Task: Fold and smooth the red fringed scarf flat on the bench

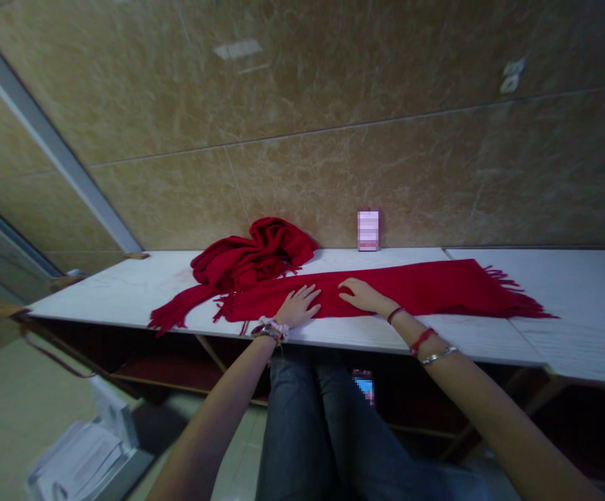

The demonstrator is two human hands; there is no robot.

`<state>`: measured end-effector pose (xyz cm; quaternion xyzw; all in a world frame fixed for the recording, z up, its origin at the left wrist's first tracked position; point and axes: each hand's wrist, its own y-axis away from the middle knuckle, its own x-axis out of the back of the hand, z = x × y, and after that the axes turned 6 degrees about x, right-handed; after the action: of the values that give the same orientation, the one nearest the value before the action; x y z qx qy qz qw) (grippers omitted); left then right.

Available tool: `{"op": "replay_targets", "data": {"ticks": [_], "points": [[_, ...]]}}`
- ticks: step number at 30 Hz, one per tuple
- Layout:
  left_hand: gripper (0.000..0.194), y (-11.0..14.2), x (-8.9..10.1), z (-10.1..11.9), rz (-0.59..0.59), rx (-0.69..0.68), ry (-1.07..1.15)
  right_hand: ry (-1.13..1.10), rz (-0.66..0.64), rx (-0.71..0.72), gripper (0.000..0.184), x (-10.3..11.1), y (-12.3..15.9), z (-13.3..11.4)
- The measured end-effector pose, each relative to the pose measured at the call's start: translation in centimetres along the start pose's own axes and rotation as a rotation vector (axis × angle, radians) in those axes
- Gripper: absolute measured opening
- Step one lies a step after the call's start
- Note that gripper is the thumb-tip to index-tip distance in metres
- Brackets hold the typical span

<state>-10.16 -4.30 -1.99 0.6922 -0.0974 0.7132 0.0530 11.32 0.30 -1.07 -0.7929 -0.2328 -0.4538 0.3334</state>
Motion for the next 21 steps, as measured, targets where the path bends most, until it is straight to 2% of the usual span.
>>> {"op": "replay_targets", "data": {"ticks": [3,6,10,14,18,21], "points": [[0.051,0.1,-0.1,-0.4,0.02,-0.011,0.016,0.114,-0.126,-0.034,0.051,-1.5,-0.2,-1.3],[0.05,0.0,-0.3,-1.1,0.008,-0.036,0.0,0.204,-0.186,-0.03,0.055,-2.1,0.7,-1.8],[0.051,0.1,-0.6,-1.7,0.008,-0.057,-0.011,0.223,-0.24,-0.042,0.059,-1.7,1.7,-1.7],[0.05,0.4,-0.4,-1.5,0.015,-0.037,0.004,0.186,-0.306,-0.078,0.063,-0.9,1.2,-1.8],[0.051,0.9,0.0,-1.0,0.062,0.064,0.028,0.081,-0.41,-0.15,0.072,-0.2,-0.8,-2.4],[0.049,1.2,0.3,-0.6,0.121,0.246,0.059,0.097,-0.311,-0.15,0.07,-0.6,-2.3,-3.0]]}}
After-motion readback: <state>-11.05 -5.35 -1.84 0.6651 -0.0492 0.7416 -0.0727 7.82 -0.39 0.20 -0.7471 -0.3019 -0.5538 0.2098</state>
